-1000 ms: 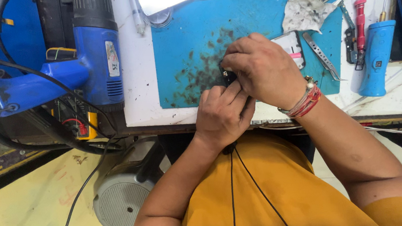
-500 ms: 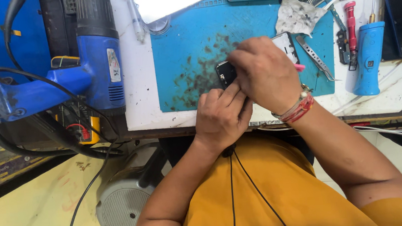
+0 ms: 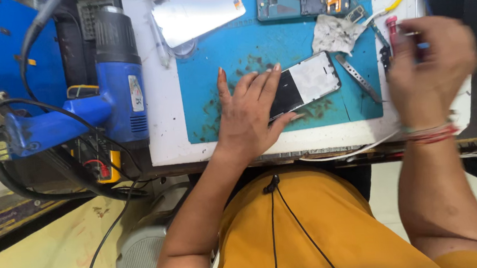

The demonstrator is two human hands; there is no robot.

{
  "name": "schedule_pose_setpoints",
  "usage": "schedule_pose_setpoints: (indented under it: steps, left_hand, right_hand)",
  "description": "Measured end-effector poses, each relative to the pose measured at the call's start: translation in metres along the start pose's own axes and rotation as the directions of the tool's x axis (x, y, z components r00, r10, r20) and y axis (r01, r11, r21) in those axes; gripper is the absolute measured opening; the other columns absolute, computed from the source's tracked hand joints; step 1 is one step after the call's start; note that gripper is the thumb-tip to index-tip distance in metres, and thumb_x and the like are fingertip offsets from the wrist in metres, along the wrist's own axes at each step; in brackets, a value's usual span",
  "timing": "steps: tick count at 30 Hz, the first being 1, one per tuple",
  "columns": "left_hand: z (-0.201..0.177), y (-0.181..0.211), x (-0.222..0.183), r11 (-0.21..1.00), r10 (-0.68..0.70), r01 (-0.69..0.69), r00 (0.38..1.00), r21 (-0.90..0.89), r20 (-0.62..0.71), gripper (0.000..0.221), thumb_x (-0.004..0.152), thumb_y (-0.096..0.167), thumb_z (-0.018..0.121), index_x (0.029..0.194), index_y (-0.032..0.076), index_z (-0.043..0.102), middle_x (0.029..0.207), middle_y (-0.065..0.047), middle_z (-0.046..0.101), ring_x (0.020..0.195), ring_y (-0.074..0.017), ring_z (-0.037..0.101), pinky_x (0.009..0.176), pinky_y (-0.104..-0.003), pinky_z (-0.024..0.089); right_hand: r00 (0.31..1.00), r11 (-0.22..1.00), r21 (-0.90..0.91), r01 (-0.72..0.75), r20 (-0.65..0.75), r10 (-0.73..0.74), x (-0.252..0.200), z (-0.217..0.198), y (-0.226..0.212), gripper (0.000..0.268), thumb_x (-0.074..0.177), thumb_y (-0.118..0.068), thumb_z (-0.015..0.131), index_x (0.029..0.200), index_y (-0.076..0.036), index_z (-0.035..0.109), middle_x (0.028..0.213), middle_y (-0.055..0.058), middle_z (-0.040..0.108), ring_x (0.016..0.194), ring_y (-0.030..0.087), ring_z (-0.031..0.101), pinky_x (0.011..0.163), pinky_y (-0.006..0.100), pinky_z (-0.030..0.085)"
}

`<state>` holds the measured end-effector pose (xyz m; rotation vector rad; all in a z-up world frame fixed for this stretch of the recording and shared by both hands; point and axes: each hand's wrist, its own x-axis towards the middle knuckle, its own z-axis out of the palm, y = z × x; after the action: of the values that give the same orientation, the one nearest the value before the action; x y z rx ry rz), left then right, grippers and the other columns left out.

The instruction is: The person cleans the back of a disassembled smartphone with a white cloth, then uses a pink plastic tool to pry at the edges of a blue smartphone. They apply an anti-static brush to the blue phone's surface and use a heat gun to warm the device, likely to soften adhesive for screen or back cover replacement.

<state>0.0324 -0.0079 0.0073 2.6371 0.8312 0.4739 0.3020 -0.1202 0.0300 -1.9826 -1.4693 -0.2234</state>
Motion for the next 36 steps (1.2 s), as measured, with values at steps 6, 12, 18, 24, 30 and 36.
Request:
schedule_pose_setpoints:
  steps: [6,12,18,24,30,36]
  left_hand:
    - [-0.011,-0.024,0.007,0.999,-0.026,0.025,1.000,0.030,0.016,0.083,0.089,0.049,0.077,0.149,0.003,0.043,0.143,-0.014,0.057,0.135,-0.0317,0.052,0.126,-0.066,0.004]
    - [-0.031,-0.069,0.018,0.993,-0.110,0.110,0.994,0.049,0.000,0.081,0.088,0.041,0.081,0.150,0.006,0.043,0.141,-0.015,0.057,0.136,-0.0329,0.049,0.123,-0.065,0.014]
    - [-0.036,-0.090,0.022,0.979,-0.163,0.166,0.986,0.115,-0.039,0.066,0.096,0.031,0.079,0.151,0.007,0.052,0.153,-0.015,0.053,0.146,-0.0332,0.044,0.126,-0.064,0.014]
    - [-0.029,-0.074,0.015,0.980,-0.119,0.139,0.983,0.142,-0.139,0.058,0.096,0.039,0.076,0.141,0.005,0.059,0.154,-0.025,0.046,0.145,-0.0389,0.038,0.121,-0.065,0.012]
    - [-0.007,-0.025,-0.009,0.982,-0.120,0.063,0.937,-0.180,-0.328,0.040,0.101,0.038,0.072,0.130,0.010,0.066,0.153,-0.014,0.054,0.143,-0.0278,0.052,0.129,-0.055,0.034]
    - [0.000,0.033,-0.017,0.190,-0.086,0.070,0.995,-0.979,0.055,0.081,0.098,0.073,0.049,0.149,0.010,0.049,0.149,-0.014,0.058,0.137,-0.0299,0.061,0.118,-0.046,0.052]
  right_hand:
    - [0.933,0.931,0.089,-0.353,-0.034,0.357,-0.030,-0.005,0.116,0.019,0.117,0.000,0.054,0.134,-0.001,0.063,0.117,0.009,0.067,0.099,0.017,0.063,0.090,0.028,0.053]
    - [0.922,0.921,0.074,-0.382,-0.036,0.385,-0.066,0.005,0.201,0.023,0.117,-0.003,0.050,0.137,0.000,0.059,0.129,0.012,0.067,0.118,0.022,0.068,0.107,0.033,0.053]
    - [0.932,0.931,-0.057,-0.362,-0.015,0.362,-0.070,0.003,0.201,0.022,0.114,-0.007,0.057,0.135,0.000,0.059,0.131,0.015,0.067,0.127,0.026,0.067,0.112,0.035,0.052]
    - [0.897,0.899,0.053,-0.435,0.111,0.427,-0.035,-0.016,0.135,0.059,0.096,-0.021,0.086,0.139,0.004,0.053,0.128,0.027,0.063,0.118,0.036,0.064,0.102,0.041,0.051]
    - [0.563,0.436,0.467,-0.769,0.173,0.808,-0.004,-0.017,0.095,0.055,0.088,-0.026,0.075,0.136,-0.010,0.053,0.109,0.004,0.073,0.100,0.019,0.073,0.092,0.031,0.060]
    - [0.996,0.996,-0.053,0.074,-0.050,-0.076,-0.012,-0.020,0.005,0.023,0.102,-0.005,0.080,0.123,-0.010,0.078,0.109,0.009,0.071,0.100,0.028,0.065,0.090,0.041,0.049]
